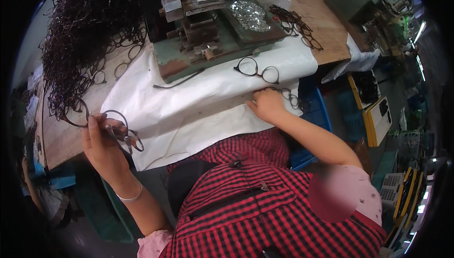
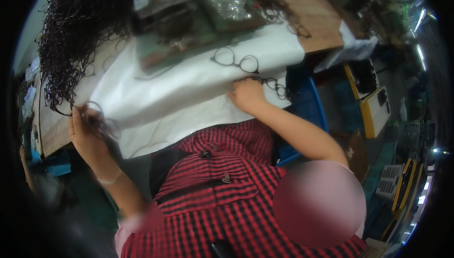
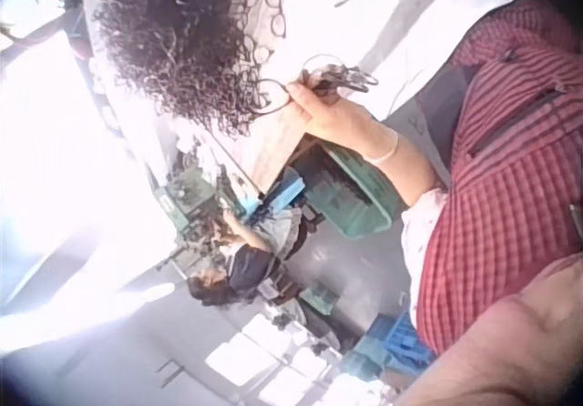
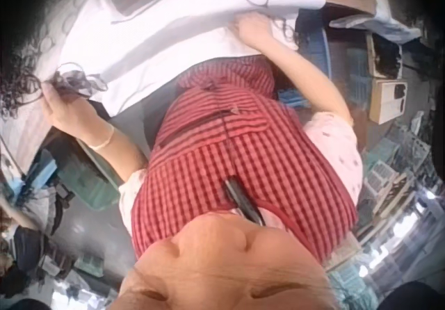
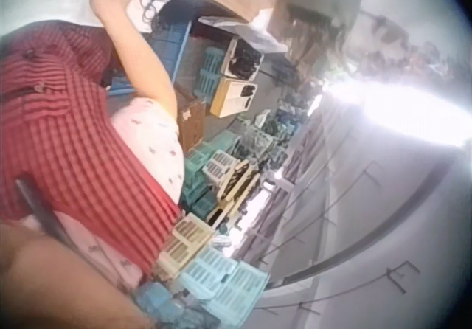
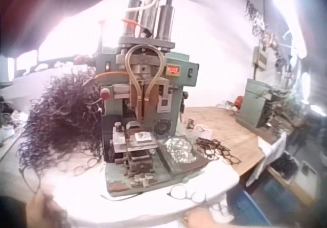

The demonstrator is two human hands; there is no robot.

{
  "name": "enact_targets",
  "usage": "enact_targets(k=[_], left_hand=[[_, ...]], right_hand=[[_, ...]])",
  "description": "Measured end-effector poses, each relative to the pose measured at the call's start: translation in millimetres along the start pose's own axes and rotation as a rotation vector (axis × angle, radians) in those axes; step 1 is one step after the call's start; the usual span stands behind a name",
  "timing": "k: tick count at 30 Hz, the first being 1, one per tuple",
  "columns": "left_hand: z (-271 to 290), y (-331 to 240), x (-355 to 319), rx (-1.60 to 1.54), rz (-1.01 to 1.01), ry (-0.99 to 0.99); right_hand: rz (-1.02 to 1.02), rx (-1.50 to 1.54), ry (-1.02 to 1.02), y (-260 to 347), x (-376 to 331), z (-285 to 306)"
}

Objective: The person repeatedly picks up eyeglass frames and small metal components, places them into a press machine, and removes the assembled frames. The person works continuously at a bench in a factory setting, handling frames one at a time.

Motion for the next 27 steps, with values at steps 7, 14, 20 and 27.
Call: enact_targets(k=[7,14,20,27], left_hand=[[6.5,9.4,-13.0,0.015,-0.006,0.002],[-8.6,11.9,-16.6,0.092,-0.036,0.025],[-25.0,62.0,-7.5,0.029,0.236,0.067],[-116.1,52.2,-44.7,-0.016,0.605,0.494]], right_hand=[[0.189,0.037,-0.289,43.5,27.3,-40.4],[0.201,-0.187,-0.180,36.5,46.4,-76.1],[0.129,-0.059,-0.194,28.9,91.0,-155.2],[0.131,0.366,-0.173,-3.3,-17.2,-2.5]])
Point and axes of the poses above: each hand's wrist, its own x-axis towards the middle knuckle, its own z-axis out of the back of the hand, y = z × x, the point moved 5 cm from there along x, towards the middle knuckle, and after that the axes turned 1 degree about -y, right-handed, at the moved point
